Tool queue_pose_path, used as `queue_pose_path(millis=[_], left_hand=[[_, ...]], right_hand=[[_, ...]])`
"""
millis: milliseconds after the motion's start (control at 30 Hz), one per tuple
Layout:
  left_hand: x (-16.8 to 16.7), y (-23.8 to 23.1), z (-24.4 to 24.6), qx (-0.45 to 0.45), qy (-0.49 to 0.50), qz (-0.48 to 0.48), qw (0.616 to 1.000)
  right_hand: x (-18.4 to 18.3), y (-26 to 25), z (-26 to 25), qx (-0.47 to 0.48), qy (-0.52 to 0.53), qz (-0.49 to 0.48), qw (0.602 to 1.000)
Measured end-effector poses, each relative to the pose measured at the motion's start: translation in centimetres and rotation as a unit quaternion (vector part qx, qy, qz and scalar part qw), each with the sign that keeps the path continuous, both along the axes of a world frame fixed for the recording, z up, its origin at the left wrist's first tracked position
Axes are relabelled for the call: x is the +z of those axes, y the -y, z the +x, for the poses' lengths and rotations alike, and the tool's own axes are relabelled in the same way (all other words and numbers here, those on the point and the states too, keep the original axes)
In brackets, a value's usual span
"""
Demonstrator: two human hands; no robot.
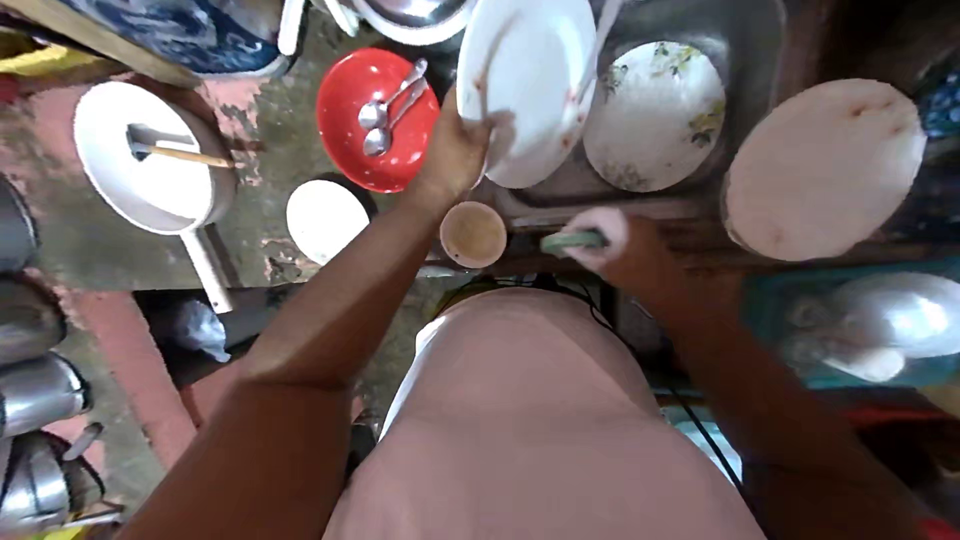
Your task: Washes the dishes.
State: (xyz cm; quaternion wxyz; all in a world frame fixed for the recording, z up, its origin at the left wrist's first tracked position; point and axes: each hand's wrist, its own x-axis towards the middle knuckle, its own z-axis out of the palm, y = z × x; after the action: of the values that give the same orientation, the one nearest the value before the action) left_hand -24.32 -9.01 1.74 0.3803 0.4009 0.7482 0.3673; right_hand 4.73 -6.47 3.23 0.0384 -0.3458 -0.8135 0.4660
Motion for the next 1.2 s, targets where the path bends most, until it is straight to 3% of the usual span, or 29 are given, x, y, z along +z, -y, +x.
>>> queue_pose_path(millis=[100,200,300,433,567,633,700,800,900,1067,1133,1200], left_hand=[[1.8,2.5,-3.3,0.010,-0.025,0.034,0.999],[3.1,3.9,-5.6,0.065,0.067,0.062,0.994],[3.8,5.0,-7.0,0.122,0.177,0.068,0.974],[4.5,6.3,-8.7,0.137,0.236,0.075,0.959],[4.7,8.0,-11.1,0.129,0.259,0.111,0.951],[4.7,9.1,-12.4,0.116,0.229,0.141,0.956],[4.5,10.3,-13.7,0.102,0.165,0.171,0.966],[4.4,11.4,-13.8,0.099,0.099,0.192,0.971],[4.1,11.3,-12.5,0.076,0.046,0.209,0.974],[3.5,11.0,-9.4,0.014,-0.064,0.243,0.968],[3.2,11.3,-8.0,0.033,0.009,0.244,0.969],[3.3,11.8,-6.6,0.078,0.158,0.226,0.958]], right_hand=[[-1.7,2.6,-7.6,0.162,-0.013,0.074,0.984],[-3.9,5.4,-12.8,0.266,0.003,0.184,0.946],[-6.5,7.7,-15.0,0.296,0.040,0.225,0.927],[-7.3,9.4,-16.3,0.279,0.140,0.210,0.927],[-5.2,9.0,-16.0,0.159,0.136,0.153,0.966],[-3.3,8.1,-15.1,0.031,0.050,0.098,0.994],[-1.3,6.9,-13.9,-0.108,-0.054,0.005,0.993],[1.6,5.7,-12.4,-0.315,-0.151,-0.197,0.916],[3.2,5.1,-11.8,-0.394,-0.224,-0.295,0.841],[4.4,4.9,-12.5,-0.396,-0.289,-0.323,0.809],[3.9,4.3,-13.5,-0.377,-0.303,-0.265,0.834],[3.5,3.9,-15.2,-0.353,-0.250,-0.083,0.898]])
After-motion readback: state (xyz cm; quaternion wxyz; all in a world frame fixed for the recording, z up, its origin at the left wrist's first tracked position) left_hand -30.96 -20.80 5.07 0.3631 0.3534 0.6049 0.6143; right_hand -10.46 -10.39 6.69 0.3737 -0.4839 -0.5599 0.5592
